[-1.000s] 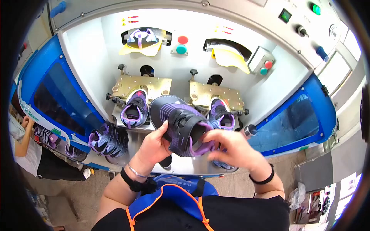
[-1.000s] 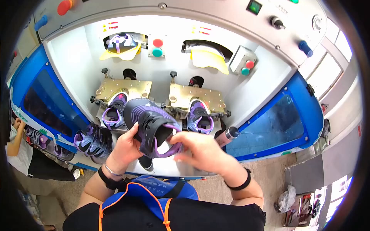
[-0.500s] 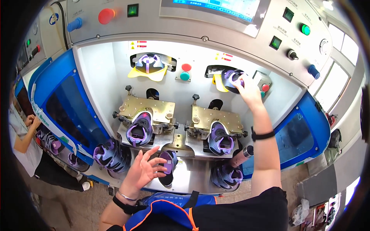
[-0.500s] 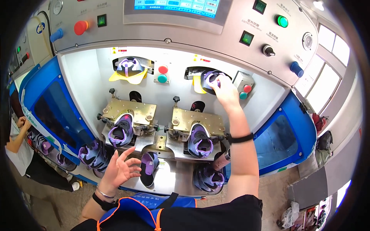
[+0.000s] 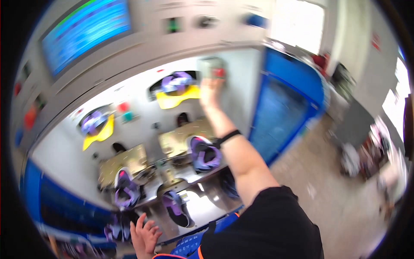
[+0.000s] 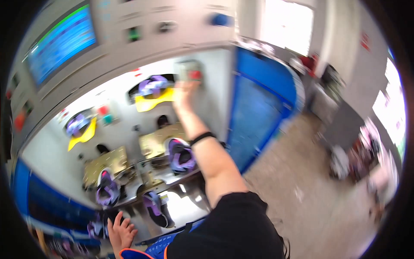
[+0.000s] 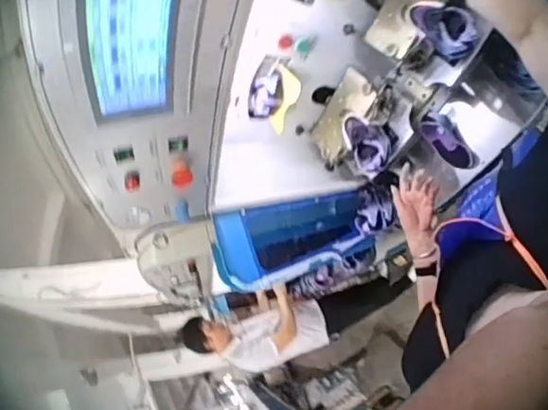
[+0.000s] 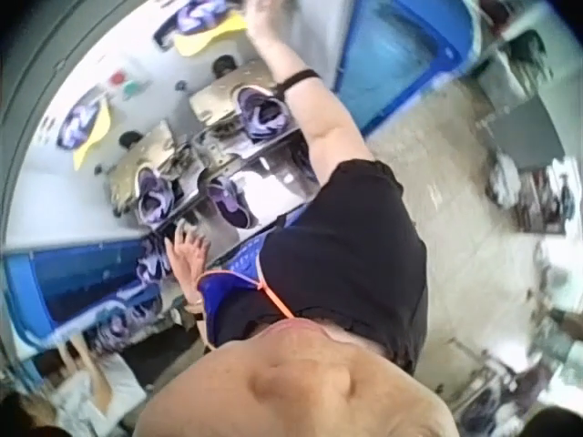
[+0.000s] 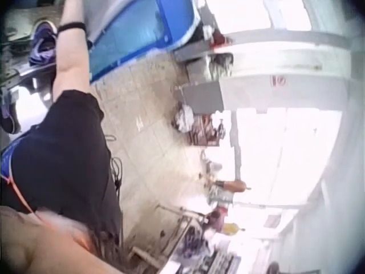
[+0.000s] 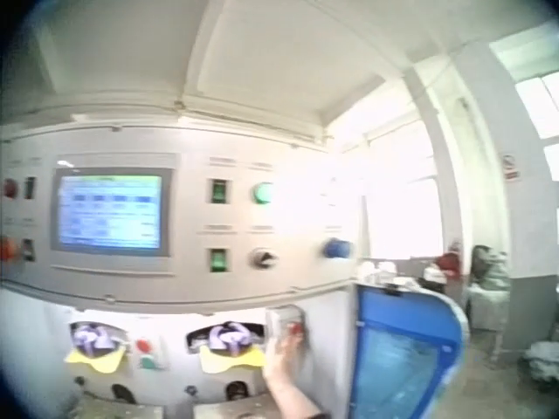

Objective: Load shoe uppers into a toe-lasting or molding machine, operate the machine, and move finished components to a collection table.

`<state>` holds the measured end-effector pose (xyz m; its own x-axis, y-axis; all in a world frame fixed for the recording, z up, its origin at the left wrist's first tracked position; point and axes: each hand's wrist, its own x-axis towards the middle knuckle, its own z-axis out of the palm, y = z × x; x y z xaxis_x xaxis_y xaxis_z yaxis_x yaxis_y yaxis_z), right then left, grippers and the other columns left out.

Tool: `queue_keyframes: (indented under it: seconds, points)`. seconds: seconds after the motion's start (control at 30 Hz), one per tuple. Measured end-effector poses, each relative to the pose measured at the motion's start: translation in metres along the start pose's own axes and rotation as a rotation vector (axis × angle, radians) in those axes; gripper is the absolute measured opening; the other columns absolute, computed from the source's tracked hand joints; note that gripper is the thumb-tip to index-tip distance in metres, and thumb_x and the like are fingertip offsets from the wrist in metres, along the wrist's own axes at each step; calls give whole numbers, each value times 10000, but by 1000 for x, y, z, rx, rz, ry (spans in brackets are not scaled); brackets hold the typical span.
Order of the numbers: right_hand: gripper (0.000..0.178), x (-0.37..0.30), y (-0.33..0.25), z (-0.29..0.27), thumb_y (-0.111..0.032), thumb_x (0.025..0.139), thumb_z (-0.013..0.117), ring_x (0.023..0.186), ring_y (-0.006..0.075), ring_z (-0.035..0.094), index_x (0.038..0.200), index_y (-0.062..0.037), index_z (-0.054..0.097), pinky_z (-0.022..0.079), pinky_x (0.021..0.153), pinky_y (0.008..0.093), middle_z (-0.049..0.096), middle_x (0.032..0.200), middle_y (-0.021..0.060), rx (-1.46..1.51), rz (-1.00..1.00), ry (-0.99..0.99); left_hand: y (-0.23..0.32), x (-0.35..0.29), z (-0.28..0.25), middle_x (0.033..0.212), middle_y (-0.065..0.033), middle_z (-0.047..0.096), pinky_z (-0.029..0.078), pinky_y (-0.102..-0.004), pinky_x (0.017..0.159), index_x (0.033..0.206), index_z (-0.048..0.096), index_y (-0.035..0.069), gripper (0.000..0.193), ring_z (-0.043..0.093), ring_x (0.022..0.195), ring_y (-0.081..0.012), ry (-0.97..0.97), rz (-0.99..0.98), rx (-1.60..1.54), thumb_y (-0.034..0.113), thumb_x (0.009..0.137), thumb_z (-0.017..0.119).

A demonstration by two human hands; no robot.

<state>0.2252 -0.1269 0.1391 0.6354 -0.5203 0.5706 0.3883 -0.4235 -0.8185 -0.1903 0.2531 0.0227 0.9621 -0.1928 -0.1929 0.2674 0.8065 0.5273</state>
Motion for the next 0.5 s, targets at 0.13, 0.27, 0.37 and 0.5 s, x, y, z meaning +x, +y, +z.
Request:
queue_keyframes:
  seconds: [0.13, 0.27, 0.37, 0.5]
  points:
    - [590, -19, -19, -33, -420, 984, 440, 1335, 429, 343, 1371, 22, 394, 263, 1119, 434, 348, 1426, 312, 232, 1, -250, -5, 29, -12, 1322, -192, 529, 411, -484, 1018, 1430, 373, 58, 605, 522, 1208, -338, 202, -168, 552, 479, 998, 421]
    - [281, -102, -47, -82, -300, 933, 569, 929, 374, 610, 938, -19, 583, 480, 812, 430, 626, 972, 214, 250, -216, -146, -37, 85, -94, 1163, -150, 600, 498, -331, 763, 1310, 478, 28, 533, 602, 965, -237, 434, 24, 1109, 303, 904, 686]
    - [177, -172, -95, -146, -188, 888, 573, 840, 294, 635, 811, -61, 668, 493, 739, 387, 650, 892, 133, 295, -10, -494, -56, 115, -123, 1153, -131, 608, 498, -325, 697, 1310, 479, 67, 602, 612, 916, -228, 515, -58, 1203, 333, 846, 755]
    - [200, -235, -101, -207, -176, 842, 616, 685, 291, 619, 677, -87, 684, 461, 620, 393, 641, 716, 114, 228, -92, -555, -89, 148, -100, 1180, -137, 633, 511, -420, 816, 1205, 557, 75, 441, 626, 987, -310, 502, -245, 1186, 283, 860, 735]
